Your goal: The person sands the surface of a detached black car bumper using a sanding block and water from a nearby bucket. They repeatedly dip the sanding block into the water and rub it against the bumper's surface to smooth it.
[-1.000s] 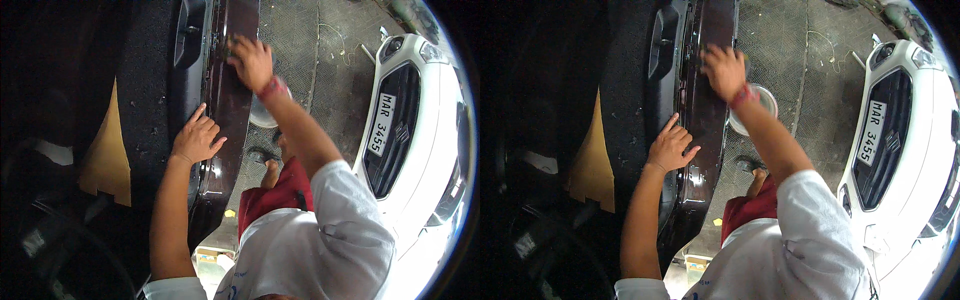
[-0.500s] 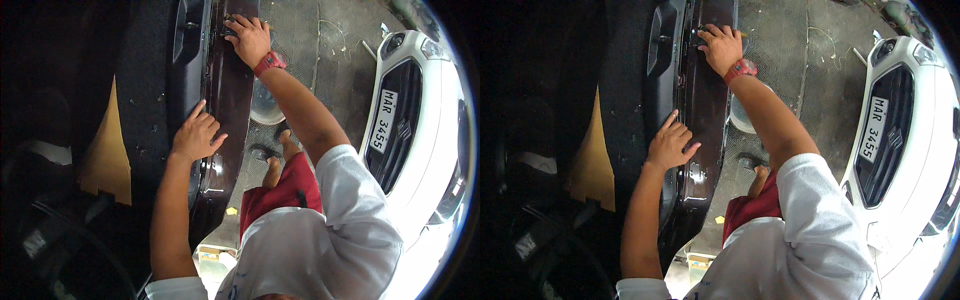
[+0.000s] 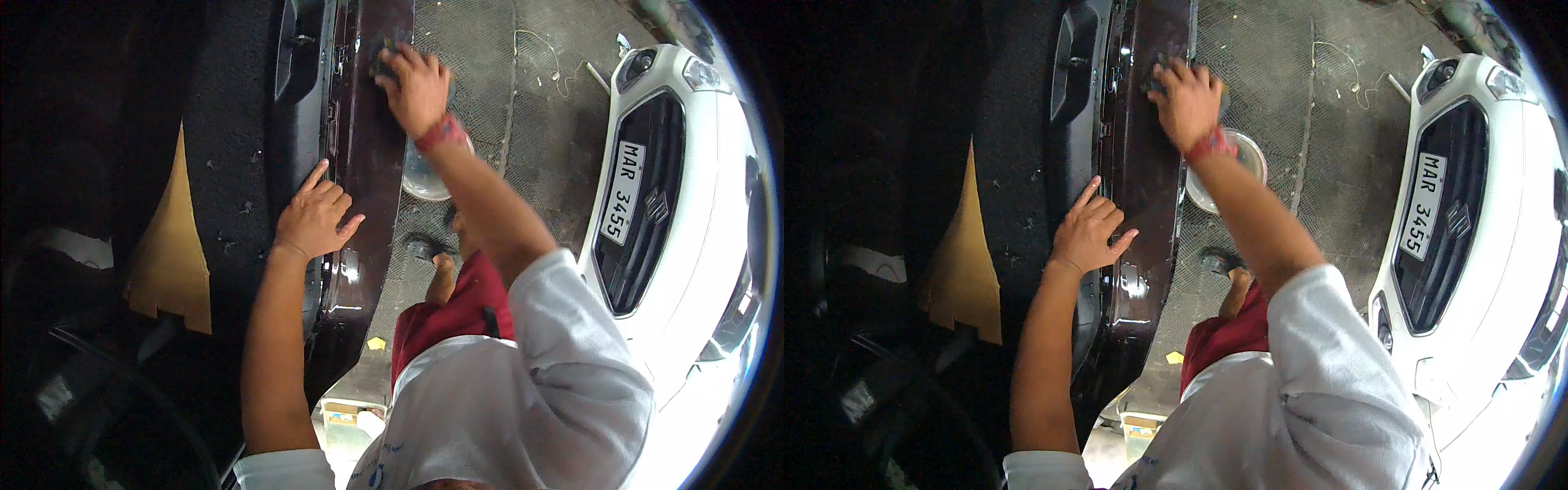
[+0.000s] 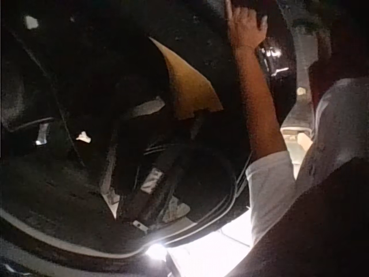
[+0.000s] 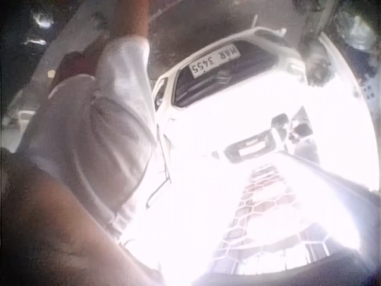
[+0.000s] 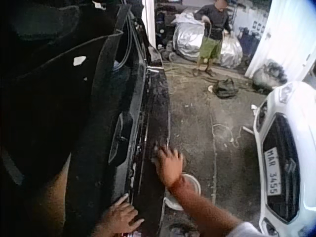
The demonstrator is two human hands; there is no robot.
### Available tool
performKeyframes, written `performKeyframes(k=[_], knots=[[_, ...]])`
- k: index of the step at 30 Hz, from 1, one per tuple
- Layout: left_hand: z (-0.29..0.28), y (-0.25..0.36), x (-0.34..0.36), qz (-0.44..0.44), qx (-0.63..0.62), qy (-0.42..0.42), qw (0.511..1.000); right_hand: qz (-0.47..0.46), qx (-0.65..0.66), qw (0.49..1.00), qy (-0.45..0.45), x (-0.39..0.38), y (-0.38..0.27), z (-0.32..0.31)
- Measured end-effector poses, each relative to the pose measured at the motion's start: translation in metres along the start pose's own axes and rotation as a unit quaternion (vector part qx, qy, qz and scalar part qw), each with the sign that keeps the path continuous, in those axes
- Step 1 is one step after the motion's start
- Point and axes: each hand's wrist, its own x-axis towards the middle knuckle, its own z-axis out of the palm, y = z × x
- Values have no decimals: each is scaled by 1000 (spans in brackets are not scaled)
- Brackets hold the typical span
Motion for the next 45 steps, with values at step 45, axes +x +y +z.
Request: performKeyframes(k=[45], knots=[[-77, 306, -41, -165, -724, 467, 479, -217, 88, 965, -122, -116, 20, -42]])
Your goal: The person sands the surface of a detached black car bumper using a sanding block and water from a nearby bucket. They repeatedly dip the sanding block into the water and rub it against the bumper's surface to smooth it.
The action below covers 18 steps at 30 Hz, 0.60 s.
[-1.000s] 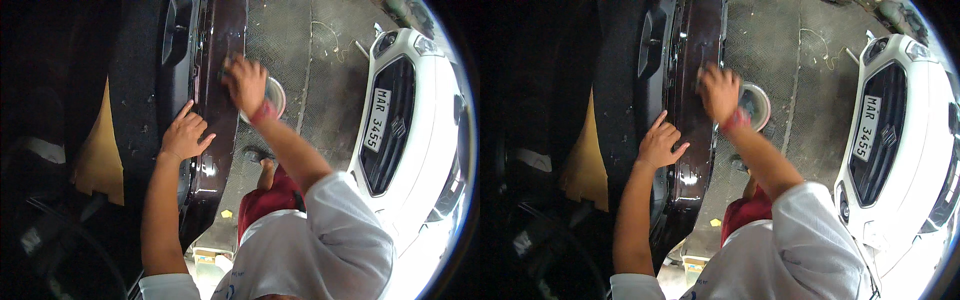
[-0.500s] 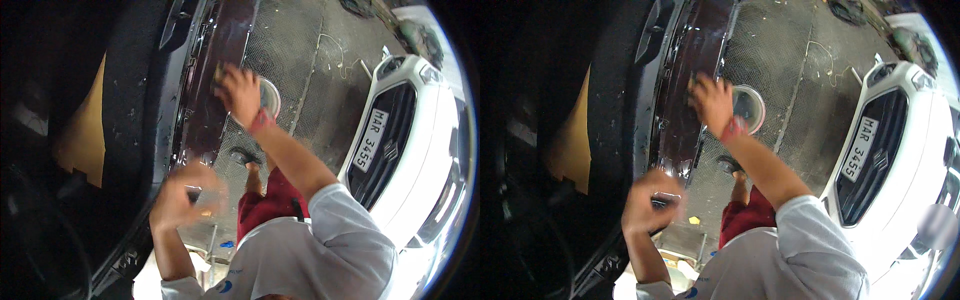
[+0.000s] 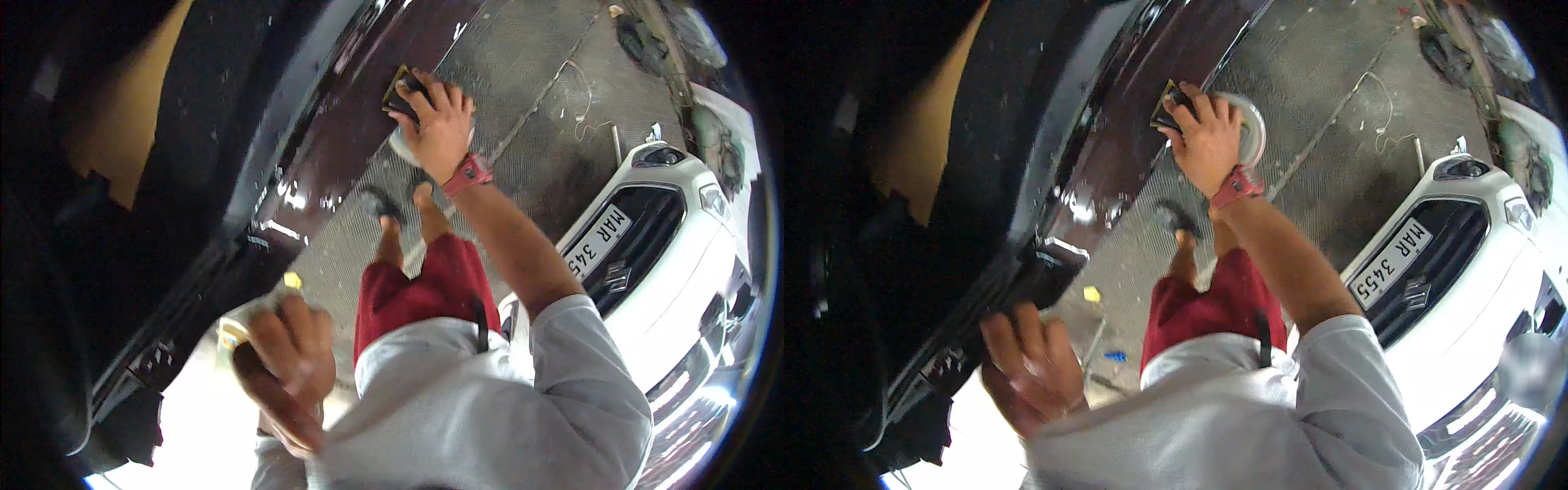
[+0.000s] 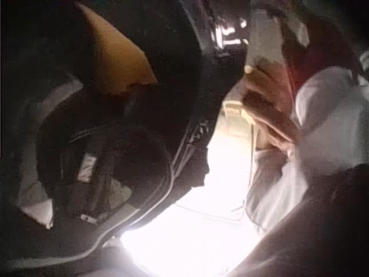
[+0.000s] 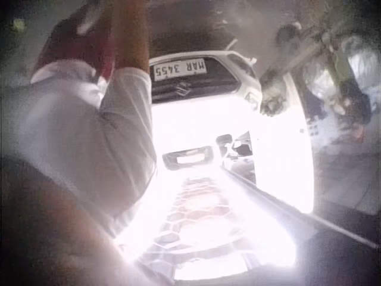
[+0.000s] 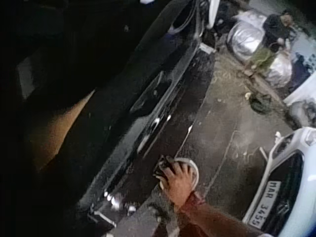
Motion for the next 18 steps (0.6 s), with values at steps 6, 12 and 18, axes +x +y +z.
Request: performKeyframes(k=[6, 12, 18], knots=[[-24, 9, -19, -24, -15, -157, 987, 36, -58, 998, 11, 94, 51, 7], [-62, 9, -19, -43, -33, -255, 965, 2, -50, 997, 54, 21, 6, 13], [-78, 8, 1, -62, 7, -317, 946, 24, -96, 994, 52, 104, 95, -11]])
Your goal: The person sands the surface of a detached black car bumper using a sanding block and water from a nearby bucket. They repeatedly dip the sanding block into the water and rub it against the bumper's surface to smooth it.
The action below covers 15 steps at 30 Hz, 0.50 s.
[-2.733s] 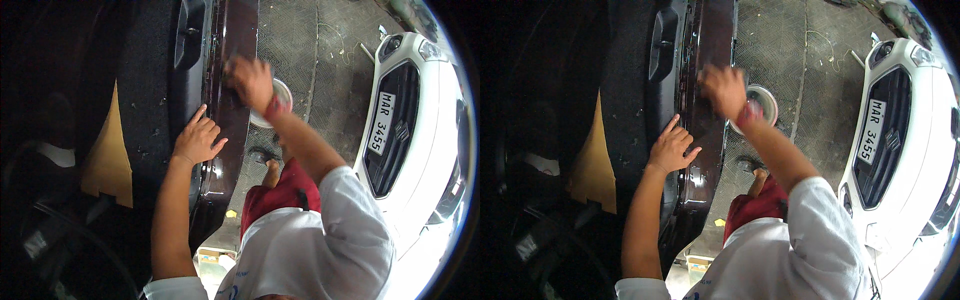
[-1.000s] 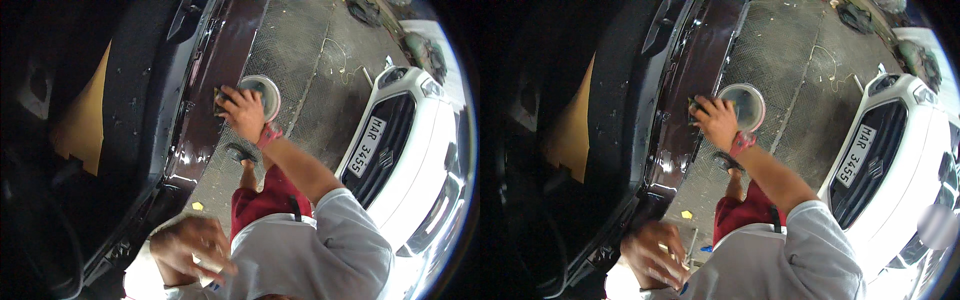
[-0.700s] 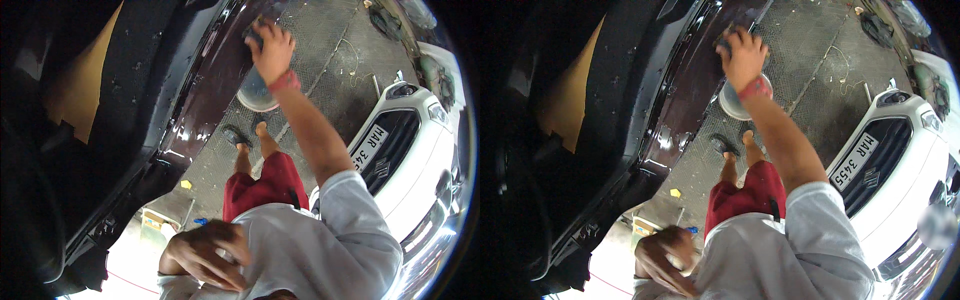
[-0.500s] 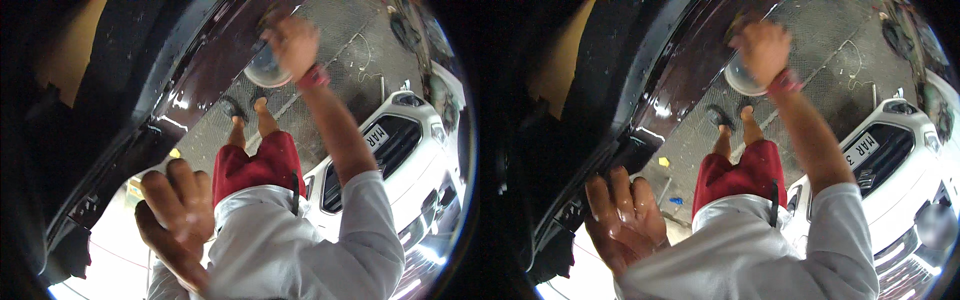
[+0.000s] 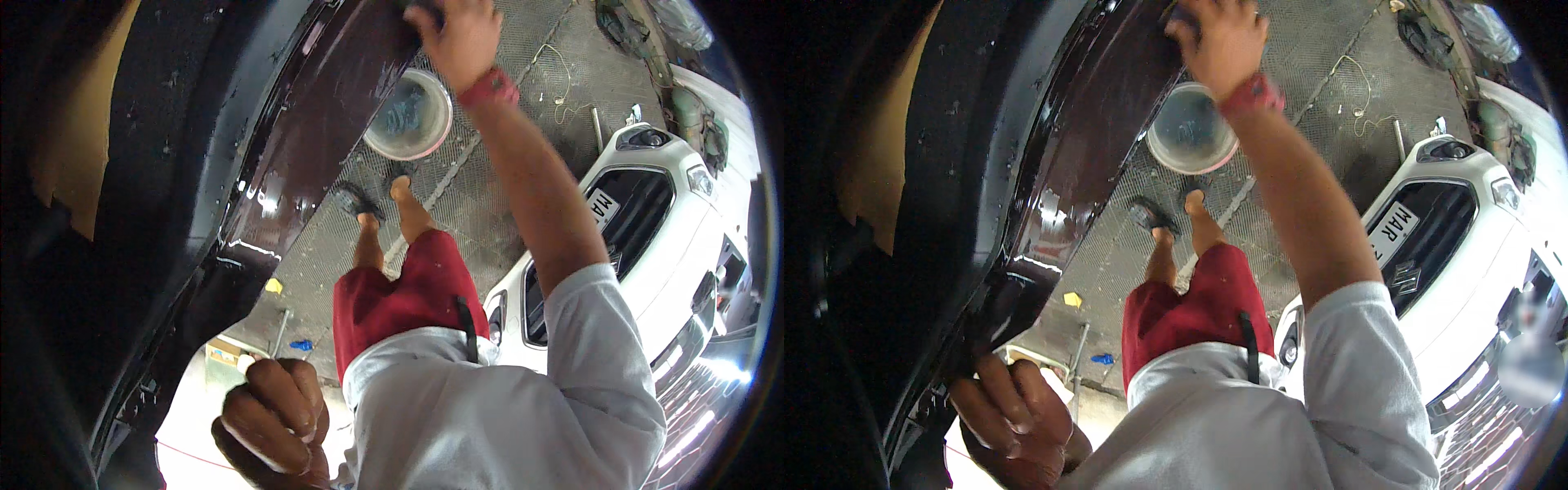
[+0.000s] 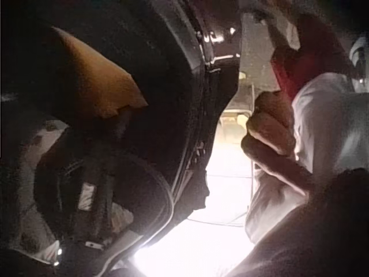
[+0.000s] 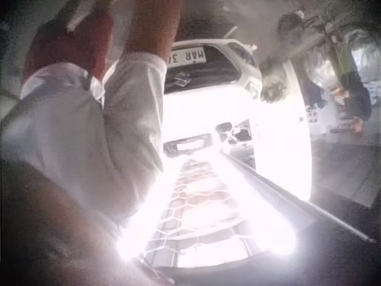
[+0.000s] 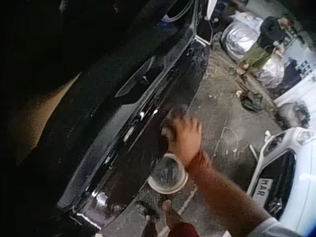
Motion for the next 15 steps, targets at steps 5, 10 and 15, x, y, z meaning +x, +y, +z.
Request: performKeyframes(k=[5, 10, 15], knots=[[-23, 2, 11, -62, 185, 93, 976, 81, 14, 995, 52, -18, -43, 18], [-104, -13, 81, -86, 643, 198, 735, -40, 75, 994, -71, -137, -117, -26], [-208, -16, 134, 1, 841, 56, 538, 62, 2, 995, 79, -2, -26, 6]])
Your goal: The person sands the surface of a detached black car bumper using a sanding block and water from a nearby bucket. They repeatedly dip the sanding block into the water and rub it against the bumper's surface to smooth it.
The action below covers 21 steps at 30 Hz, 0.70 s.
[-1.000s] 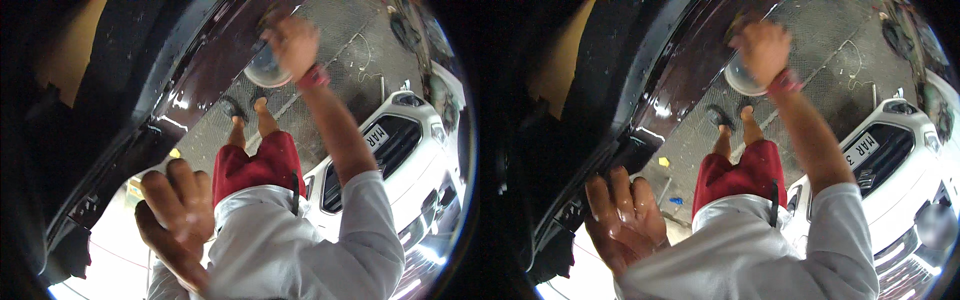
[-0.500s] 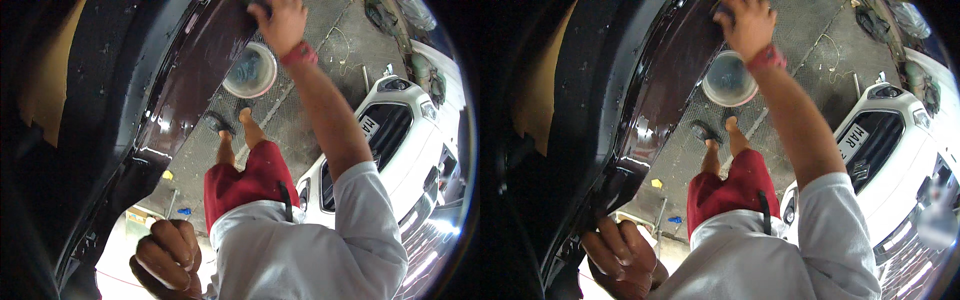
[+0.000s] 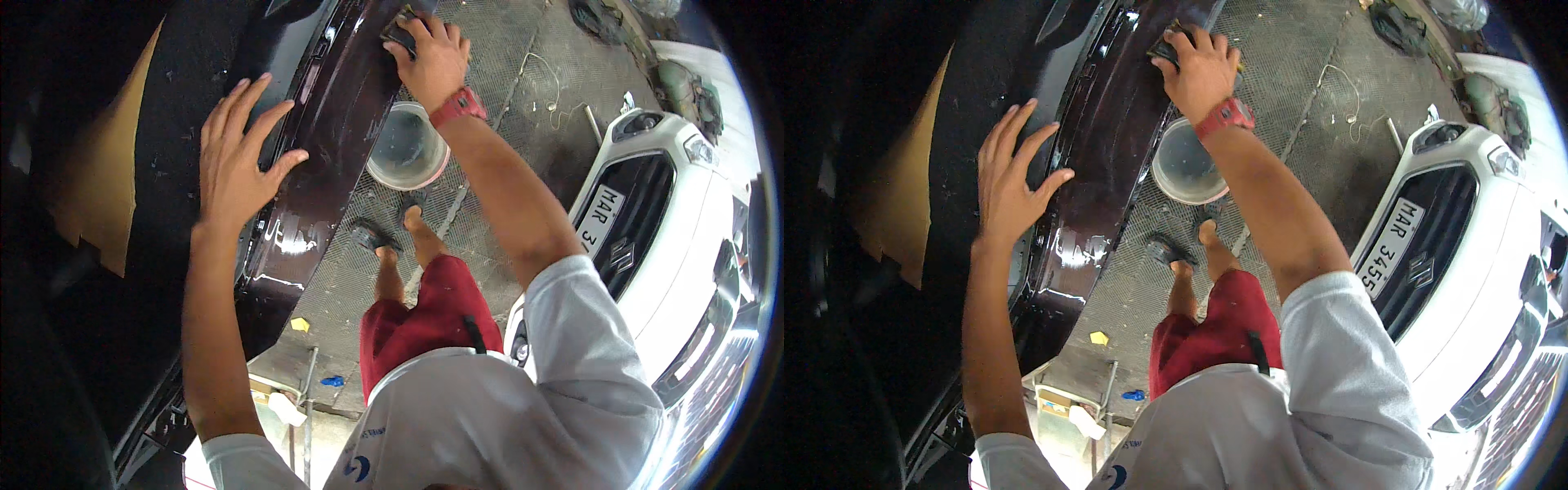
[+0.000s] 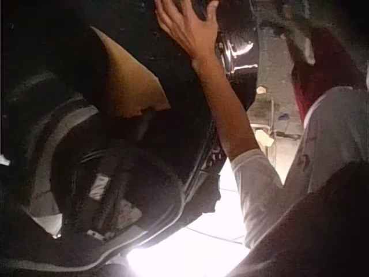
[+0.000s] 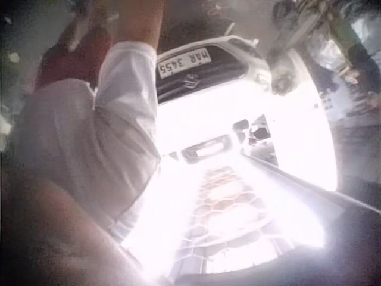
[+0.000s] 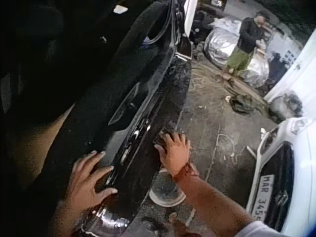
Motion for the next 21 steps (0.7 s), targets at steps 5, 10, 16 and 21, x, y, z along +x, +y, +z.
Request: performKeyframes(k=[5, 10, 16, 21], knots=[[25, -16, 0, 21, 12, -27, 999, 49, 11, 996, -80, -95, -71, -17], [27, -15, -2, -13, 34, -36, 999, -21, 48, 985, -162, -108, -76, -33], [34, -13, 7, -7, -21, -27, 999, 134, -21, 990, -27, -4, -20, 0], [28, -17, 1, -22, -10, -31, 999, 33, 85, 989, -114, -150, -129, -47]])
